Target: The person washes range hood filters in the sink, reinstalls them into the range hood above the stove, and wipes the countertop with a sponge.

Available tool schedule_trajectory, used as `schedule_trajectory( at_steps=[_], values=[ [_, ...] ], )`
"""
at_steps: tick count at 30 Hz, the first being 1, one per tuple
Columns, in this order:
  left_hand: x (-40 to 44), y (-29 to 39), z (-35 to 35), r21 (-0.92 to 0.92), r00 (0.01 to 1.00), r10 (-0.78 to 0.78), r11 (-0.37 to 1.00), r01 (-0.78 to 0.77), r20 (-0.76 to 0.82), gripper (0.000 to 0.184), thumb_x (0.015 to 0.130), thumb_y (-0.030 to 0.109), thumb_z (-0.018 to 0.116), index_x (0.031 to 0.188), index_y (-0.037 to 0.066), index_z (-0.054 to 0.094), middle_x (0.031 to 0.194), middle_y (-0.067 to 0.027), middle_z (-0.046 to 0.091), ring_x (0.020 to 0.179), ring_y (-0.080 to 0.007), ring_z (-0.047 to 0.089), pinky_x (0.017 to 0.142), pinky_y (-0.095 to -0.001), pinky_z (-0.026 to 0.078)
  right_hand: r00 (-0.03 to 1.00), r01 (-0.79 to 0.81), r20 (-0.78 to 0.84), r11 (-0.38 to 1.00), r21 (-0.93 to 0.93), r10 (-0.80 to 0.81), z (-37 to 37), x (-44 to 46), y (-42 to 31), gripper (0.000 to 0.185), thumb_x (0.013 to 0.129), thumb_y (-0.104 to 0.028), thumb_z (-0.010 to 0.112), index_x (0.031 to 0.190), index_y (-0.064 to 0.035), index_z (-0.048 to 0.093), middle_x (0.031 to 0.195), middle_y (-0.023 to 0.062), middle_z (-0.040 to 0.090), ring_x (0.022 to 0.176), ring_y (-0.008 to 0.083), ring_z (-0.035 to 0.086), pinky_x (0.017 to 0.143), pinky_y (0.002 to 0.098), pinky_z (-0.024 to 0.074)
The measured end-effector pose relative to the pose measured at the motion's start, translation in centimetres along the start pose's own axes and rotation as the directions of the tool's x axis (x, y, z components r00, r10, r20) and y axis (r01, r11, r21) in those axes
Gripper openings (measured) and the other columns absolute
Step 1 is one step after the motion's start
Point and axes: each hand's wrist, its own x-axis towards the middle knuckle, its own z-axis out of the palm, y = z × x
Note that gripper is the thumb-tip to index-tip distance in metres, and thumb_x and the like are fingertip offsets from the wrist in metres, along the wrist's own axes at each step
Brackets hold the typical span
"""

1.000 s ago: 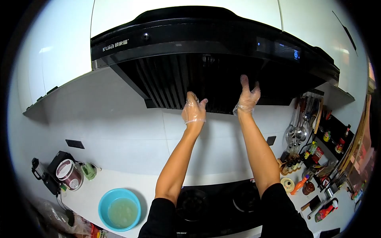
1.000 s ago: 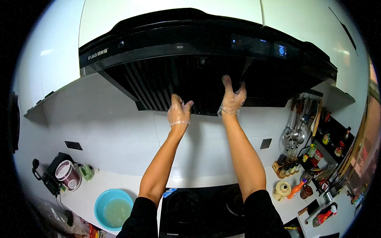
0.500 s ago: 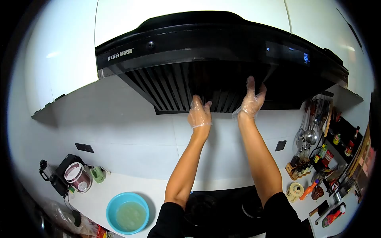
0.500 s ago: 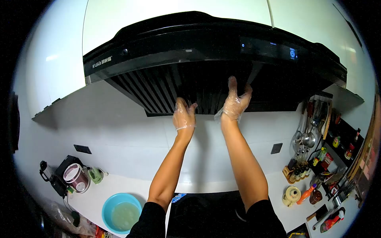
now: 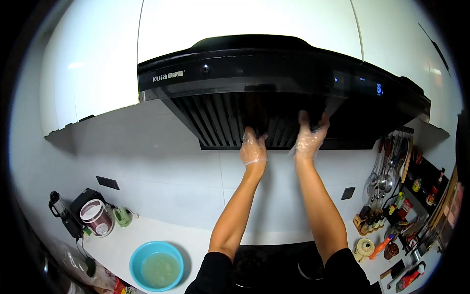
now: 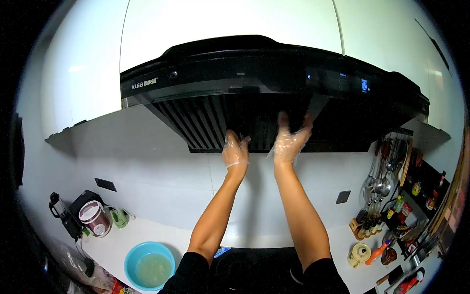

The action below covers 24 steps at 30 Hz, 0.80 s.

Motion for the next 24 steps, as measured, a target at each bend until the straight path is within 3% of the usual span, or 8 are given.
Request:
schedule_trajectory(
  at_steps=[2,3,5,7,14,17,20,24],
  values=[
    [0.2,0.2,0.0,-0.003,1.000,-0.003,1.000,0.003,0.004,0.034,0.090,0.018,0.065,0.109,-0.001,0.044,0.090,-0.0288,0.065,0.083,-0.0507,0.062,0.071,-0.0538,0.047,0.982,0.173,0.123,0.953,-0.250,-0.146,-0.3,-1.9,-1.8,0.096,0.078,-0.029,0.082,0.150,0.0044,0.027,0.150,0.0258,0.035,0.139,0.0379,0.033,0.118,0.0443,0.0217],
    [0.5,0.0,0.2,0.019,1.000,-0.011,1.000,0.010,0.017,0.036,0.091,0.018,0.065,0.114,0.000,0.043,0.093,-0.0286,0.065,0.085,-0.0495,0.063,0.072,-0.0533,0.048,0.972,0.151,0.211,0.959,-0.242,-0.100,-0.3,-2.1,-1.7,0.112,0.076,-0.029,0.082,0.156,0.0021,0.010,0.161,0.0275,0.011,0.149,0.0422,0.011,0.122,0.0482,0.0093],
    [0.8,-0.5,0.8,0.057,0.999,-0.030,0.998,0.027,0.043,0.042,0.092,0.017,0.064,0.124,0.001,0.042,0.099,-0.0280,0.066,0.088,-0.0471,0.065,0.074,-0.0523,0.052,0.966,0.115,0.254,0.960,-0.254,-0.048,-0.2,-3.0,-1.9,0.114,0.077,-0.028,0.081,0.156,0.0013,0.005,0.162,0.0268,0.006,0.150,0.0435,0.004,0.122,0.0499,0.0072],
    [0.9,-0.5,0.8,0.044,1.000,-0.019,0.999,0.018,0.025,0.041,0.091,0.018,0.065,0.123,0.001,0.044,0.100,-0.0282,0.066,0.089,-0.0478,0.064,0.075,-0.0530,0.051,0.953,0.102,0.304,0.955,-0.277,-0.014,0.1,-3.2,-2.1,0.118,0.077,-0.027,0.080,0.156,-0.0002,-0.003,0.163,0.0253,-0.003,0.150,0.0458,-0.004,0.122,0.0522,0.0042],
    [0.6,-0.3,0.3,-0.001,0.998,-0.055,0.999,0.055,0.044,0.038,0.091,0.019,0.063,0.119,0.001,0.046,0.103,-0.0284,0.064,0.092,-0.0492,0.062,0.075,-0.0545,0.049,0.928,0.127,0.371,0.951,-0.283,-0.013,-0.4,-3.6,-2.2,0.114,0.077,-0.023,0.077,0.157,-0.0034,-0.002,0.163,0.0251,-0.002,0.149,0.0479,-0.004,0.122,0.0527,0.0047],
    [0.8,-0.2,0.4,0.042,0.996,0.077,0.996,-0.076,-0.042,0.035,0.092,0.019,0.063,0.118,0.001,0.046,0.102,-0.0281,0.064,0.090,-0.0494,0.062,0.074,-0.0552,0.049,0.918,0.146,0.396,0.951,-0.272,-0.028,-0.7,-3.5,-2.2,0.113,0.077,-0.021,0.076,0.157,-0.0038,-0.001,0.164,0.0245,-0.001,0.149,0.0480,-0.004,0.122,0.0518,0.0052],
    [1.1,0.1,0.1,0.032,0.993,0.104,0.994,-0.102,-0.055,0.033,0.092,0.019,0.062,0.115,0.002,0.046,0.101,-0.0277,0.064,0.088,-0.0495,0.062,0.072,-0.0559,0.049,0.915,0.158,0.402,0.949,-0.272,-0.037,-0.7,-3.4,-2.6,0.112,0.077,-0.020,0.075,0.157,-0.0032,-0.001,0.163,0.0258,-0.001,0.149,0.0478,-0.004,0.122,0.0506,0.0053],
    [2.3,1.8,-0.6,0.027,1.000,-0.003,1.000,0.002,0.026,0.031,0.092,0.020,0.064,0.110,0.001,0.047,0.097,-0.0281,0.064,0.086,-0.0502,0.062,0.072,-0.0552,0.049,0.895,0.178,0.443,0.950,-0.256,-0.049,-0.5,-3.3,-3.0,0.112,0.078,-0.021,0.075,0.157,-0.0022,-0.003,0.161,0.0320,-0.001,0.149,0.0477,-0.004,0.122,0.0494,0.0049]
  ],
)
